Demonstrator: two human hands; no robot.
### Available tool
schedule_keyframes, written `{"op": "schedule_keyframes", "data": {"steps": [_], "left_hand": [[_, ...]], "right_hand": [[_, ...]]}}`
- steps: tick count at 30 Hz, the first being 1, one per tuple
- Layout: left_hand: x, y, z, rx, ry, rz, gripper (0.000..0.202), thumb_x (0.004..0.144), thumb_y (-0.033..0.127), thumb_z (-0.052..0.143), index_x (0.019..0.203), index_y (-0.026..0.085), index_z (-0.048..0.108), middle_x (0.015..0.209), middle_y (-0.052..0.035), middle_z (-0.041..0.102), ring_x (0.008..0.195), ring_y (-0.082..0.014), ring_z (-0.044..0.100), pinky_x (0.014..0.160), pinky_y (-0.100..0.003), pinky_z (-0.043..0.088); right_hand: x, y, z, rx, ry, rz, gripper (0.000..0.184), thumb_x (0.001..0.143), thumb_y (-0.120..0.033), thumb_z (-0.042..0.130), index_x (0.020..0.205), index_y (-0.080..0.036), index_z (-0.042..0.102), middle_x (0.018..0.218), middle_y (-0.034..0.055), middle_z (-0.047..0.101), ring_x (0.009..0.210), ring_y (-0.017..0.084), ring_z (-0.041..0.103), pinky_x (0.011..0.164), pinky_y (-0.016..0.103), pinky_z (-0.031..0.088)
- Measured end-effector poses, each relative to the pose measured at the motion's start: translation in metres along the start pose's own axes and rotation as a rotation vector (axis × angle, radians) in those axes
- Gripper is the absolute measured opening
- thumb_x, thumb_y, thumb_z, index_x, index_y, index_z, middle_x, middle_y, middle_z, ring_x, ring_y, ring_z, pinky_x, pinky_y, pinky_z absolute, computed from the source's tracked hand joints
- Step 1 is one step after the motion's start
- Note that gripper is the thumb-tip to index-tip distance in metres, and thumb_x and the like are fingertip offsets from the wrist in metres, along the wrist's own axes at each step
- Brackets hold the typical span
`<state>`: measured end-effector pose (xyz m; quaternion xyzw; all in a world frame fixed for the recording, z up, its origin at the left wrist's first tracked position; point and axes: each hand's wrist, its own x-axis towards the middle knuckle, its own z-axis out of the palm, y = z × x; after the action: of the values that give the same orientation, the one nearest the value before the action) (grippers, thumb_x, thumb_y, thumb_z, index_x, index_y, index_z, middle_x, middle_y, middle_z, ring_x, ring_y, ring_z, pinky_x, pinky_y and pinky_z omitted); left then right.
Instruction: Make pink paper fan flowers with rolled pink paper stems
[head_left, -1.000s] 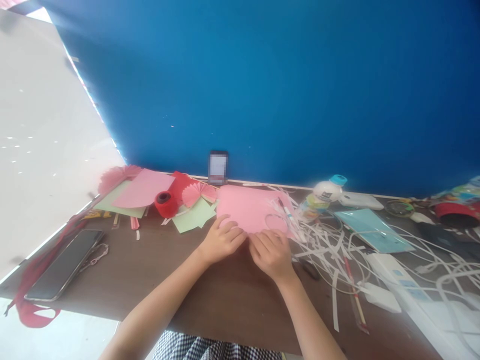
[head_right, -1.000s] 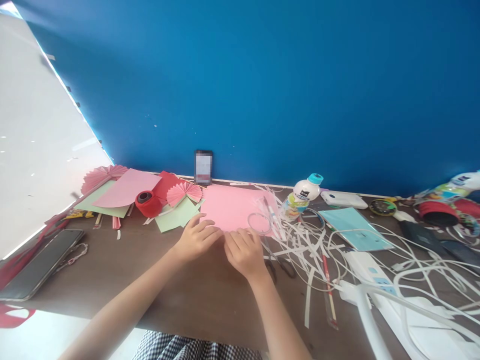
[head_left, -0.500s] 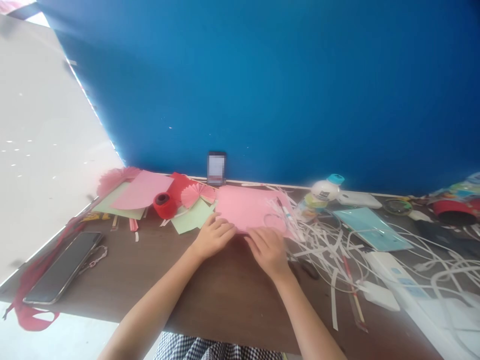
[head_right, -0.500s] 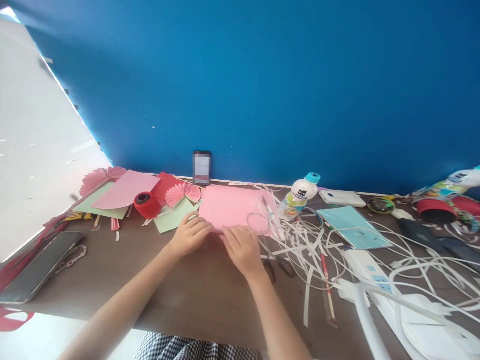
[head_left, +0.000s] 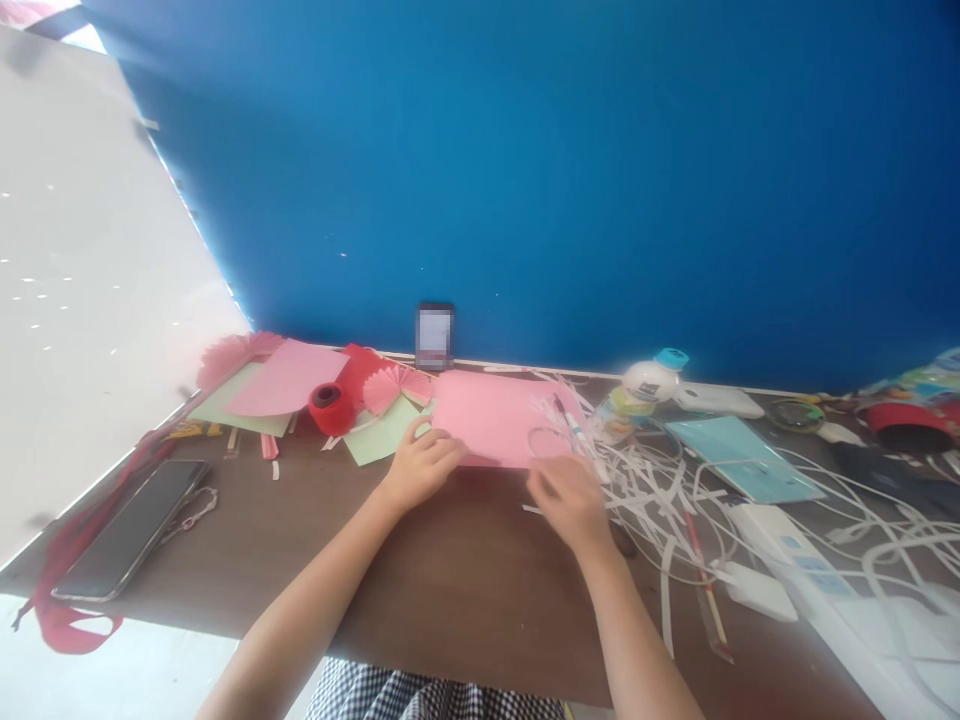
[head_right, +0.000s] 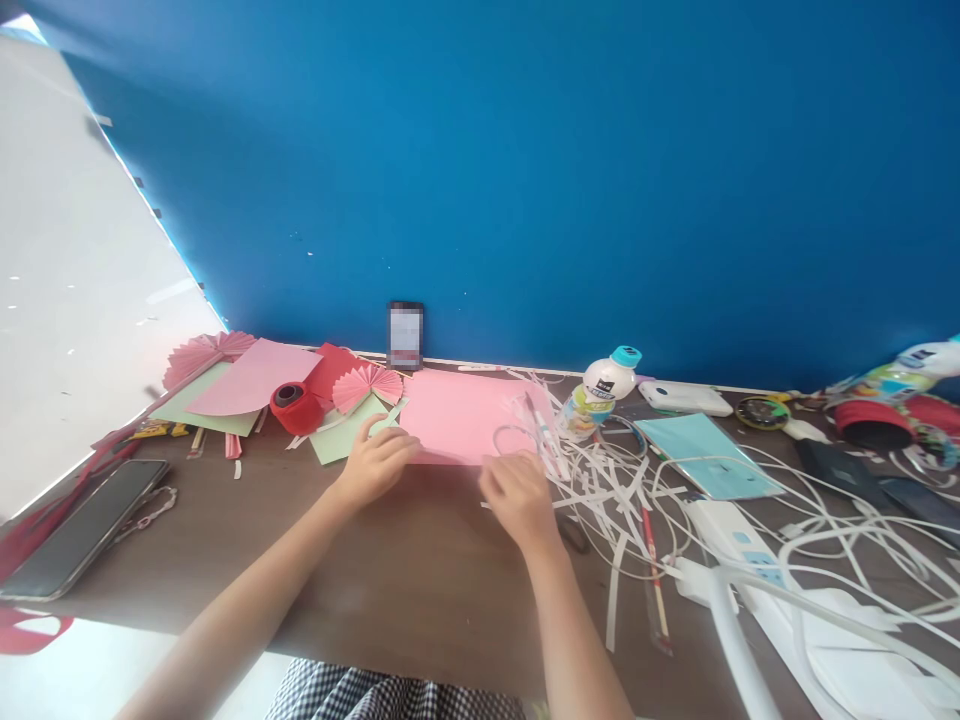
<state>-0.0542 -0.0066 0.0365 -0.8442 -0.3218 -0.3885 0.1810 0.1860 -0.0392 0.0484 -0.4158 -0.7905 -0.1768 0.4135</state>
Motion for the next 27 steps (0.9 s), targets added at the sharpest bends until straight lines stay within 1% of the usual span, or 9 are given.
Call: {"op": "schedule_keyframes", "data": {"steps": [2,4,6,8,11,13,19,23,27], "left_hand": [[-0.002,-0.004,0.001,0.016,0.027,-0.053,0.031,0.075,0.002,0.037,0.089,0.022,0.056,0.084,0.0005,0.066,0.08,-0.012,0.057,0.096,-0.041,0.029],[-0.003,-0.002,0.003,0.017,0.029,-0.052,0.031,0.074,0.001,0.038,0.089,0.022,0.056,0.082,0.0005,0.066,0.078,-0.0121,0.057,0.096,-0.041,0.029],[-0.002,0.005,0.006,0.004,0.021,-0.011,0.029,0.075,0.003,0.038,0.09,0.021,0.055,0.083,0.0006,0.066,0.078,-0.012,0.057,0.096,-0.041,0.029],[-0.002,0.014,0.009,-0.015,0.018,0.03,0.027,0.076,0.005,0.039,0.09,0.021,0.055,0.086,0.0004,0.066,0.078,-0.0119,0.057,0.097,-0.041,0.029],[-0.002,0.025,0.014,-0.026,0.013,0.053,0.026,0.078,0.009,0.042,0.097,0.021,0.054,0.088,-0.0003,0.066,0.075,-0.0112,0.057,0.097,-0.042,0.028],[-0.003,0.027,0.015,-0.031,0.005,0.056,0.027,0.078,0.011,0.045,0.1,0.022,0.054,0.086,0.0002,0.066,0.072,-0.0106,0.057,0.097,-0.042,0.03],[-0.001,0.021,0.013,-0.118,-0.024,0.078,0.019,0.077,0.017,0.048,0.092,0.023,0.058,0.086,0.0004,0.067,0.076,-0.0123,0.059,0.095,-0.04,0.034],[0.0,0.017,0.01,-0.211,-0.008,0.09,0.021,0.076,0.017,0.047,0.093,0.023,0.059,0.089,-0.0002,0.068,0.085,-0.0133,0.061,0.096,-0.038,0.034],[-0.002,0.012,0.01,-0.278,-0.013,0.06,0.021,0.076,0.016,0.048,0.092,0.023,0.059,0.09,-0.0006,0.068,0.085,-0.0119,0.061,0.095,-0.036,0.035]], "right_hand": [[-0.001,0.005,0.0,-0.037,0.155,0.089,0.012,0.076,-0.012,0.05,0.078,-0.02,0.058,0.06,0.0009,0.059,0.059,0.014,0.054,0.071,0.032,0.041],[-0.001,0.001,0.002,-0.018,0.215,0.136,0.013,0.076,-0.014,0.051,0.086,-0.019,0.058,0.072,0.0047,0.063,0.07,0.017,0.058,0.072,0.034,0.042],[0.001,-0.01,0.006,0.046,0.102,0.079,0.024,0.075,-0.022,0.056,0.099,-0.018,0.056,0.091,0.0091,0.063,0.088,0.022,0.057,0.078,0.036,0.041],[0.003,-0.022,0.012,0.092,-0.01,-0.003,0.023,0.076,-0.02,0.056,0.099,-0.019,0.057,0.091,0.0067,0.064,0.089,0.019,0.057,0.08,0.035,0.04],[0.001,-0.032,0.019,0.14,-0.027,-0.05,0.016,0.079,-0.011,0.052,0.09,-0.02,0.059,0.081,0.003,0.066,0.08,0.015,0.058,0.076,0.031,0.04],[-0.001,-0.032,0.021,0.155,-0.039,-0.051,0.017,0.079,-0.01,0.051,0.089,-0.02,0.059,0.082,0.0031,0.066,0.08,0.014,0.058,0.075,0.031,0.04],[-0.005,-0.027,0.021,0.185,-0.064,-0.054,0.017,0.079,-0.009,0.049,0.088,-0.019,0.06,0.081,0.0027,0.066,0.077,0.014,0.059,0.073,0.031,0.04],[-0.004,-0.027,0.019,0.199,-0.065,-0.041,0.016,0.08,-0.01,0.049,0.087,-0.02,0.061,0.08,0.0024,0.067,0.077,0.014,0.059,0.074,0.031,0.041],[-0.003,-0.022,0.016,0.236,-0.06,-0.021,0.016,0.079,-0.01,0.051,0.085,-0.02,0.061,0.081,0.0024,0.066,0.078,0.014,0.059,0.073,0.031,0.042]]}}
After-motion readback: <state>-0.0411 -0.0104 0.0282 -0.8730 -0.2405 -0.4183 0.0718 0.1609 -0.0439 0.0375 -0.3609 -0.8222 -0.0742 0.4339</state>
